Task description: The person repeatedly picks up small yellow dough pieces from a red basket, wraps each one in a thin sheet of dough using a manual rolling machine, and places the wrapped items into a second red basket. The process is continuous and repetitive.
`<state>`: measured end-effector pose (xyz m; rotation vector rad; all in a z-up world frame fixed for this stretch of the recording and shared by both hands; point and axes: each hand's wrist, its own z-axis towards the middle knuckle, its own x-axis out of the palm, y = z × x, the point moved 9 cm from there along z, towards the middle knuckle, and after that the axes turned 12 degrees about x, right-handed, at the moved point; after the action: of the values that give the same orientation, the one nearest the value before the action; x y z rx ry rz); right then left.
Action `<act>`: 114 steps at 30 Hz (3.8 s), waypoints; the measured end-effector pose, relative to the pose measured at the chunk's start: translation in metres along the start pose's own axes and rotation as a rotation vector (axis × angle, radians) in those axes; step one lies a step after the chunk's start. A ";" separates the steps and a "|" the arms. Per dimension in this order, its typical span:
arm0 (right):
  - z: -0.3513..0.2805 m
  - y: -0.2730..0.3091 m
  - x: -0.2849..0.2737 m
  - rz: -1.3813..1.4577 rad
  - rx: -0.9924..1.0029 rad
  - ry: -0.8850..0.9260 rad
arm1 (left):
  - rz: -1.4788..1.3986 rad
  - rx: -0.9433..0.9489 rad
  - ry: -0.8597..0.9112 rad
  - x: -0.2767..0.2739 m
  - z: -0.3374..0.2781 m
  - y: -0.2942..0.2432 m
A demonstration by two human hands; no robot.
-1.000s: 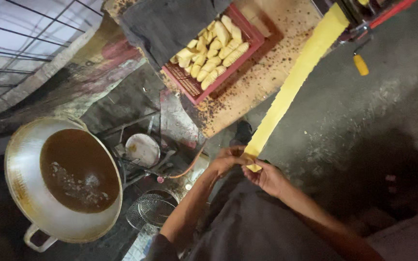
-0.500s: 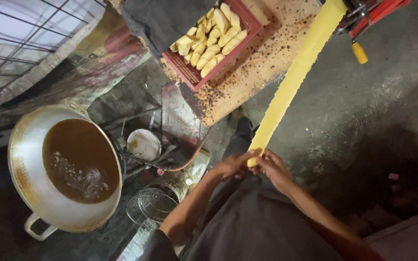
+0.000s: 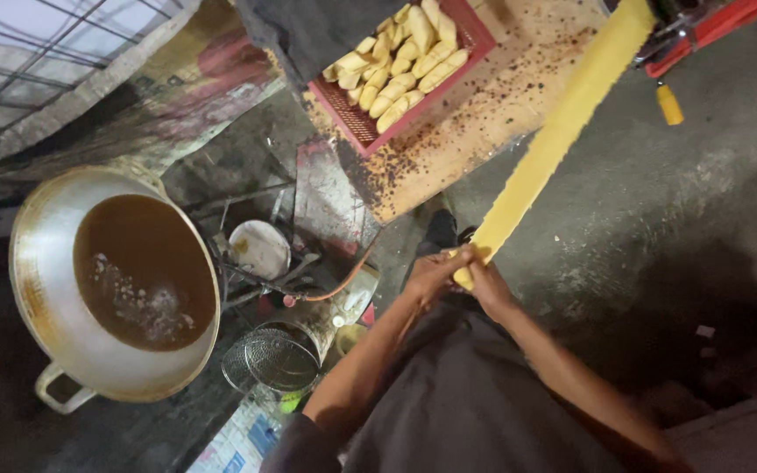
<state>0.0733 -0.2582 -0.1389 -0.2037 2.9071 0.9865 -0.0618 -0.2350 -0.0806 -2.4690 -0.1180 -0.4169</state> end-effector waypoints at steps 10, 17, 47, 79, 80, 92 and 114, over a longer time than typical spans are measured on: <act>-0.007 0.025 -0.039 -0.172 0.056 -0.197 | -0.370 0.049 -0.149 -0.003 0.002 0.002; 0.008 0.106 -0.051 0.030 0.145 0.124 | -0.491 0.615 -0.151 0.066 0.106 -0.213; 0.106 0.422 0.092 -0.902 -0.930 -0.128 | 0.174 0.761 -0.171 -0.004 0.099 -0.101; 0.013 0.046 0.050 0.990 0.595 0.552 | 0.255 0.094 0.389 -0.034 0.082 -0.093; 0.009 0.052 0.059 0.928 0.548 0.646 | 0.210 0.044 0.370 -0.037 0.070 -0.087; 0.000 0.112 -0.003 0.689 0.195 0.200 | 0.299 0.079 0.235 -0.013 0.074 -0.097; 0.034 0.085 0.016 0.869 0.444 0.389 | -0.171 0.102 0.184 0.028 0.061 -0.127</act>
<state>0.0452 -0.1724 -0.1160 1.0757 3.5073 0.2993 -0.0417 -0.0976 -0.0453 -2.3159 -0.2688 -0.6913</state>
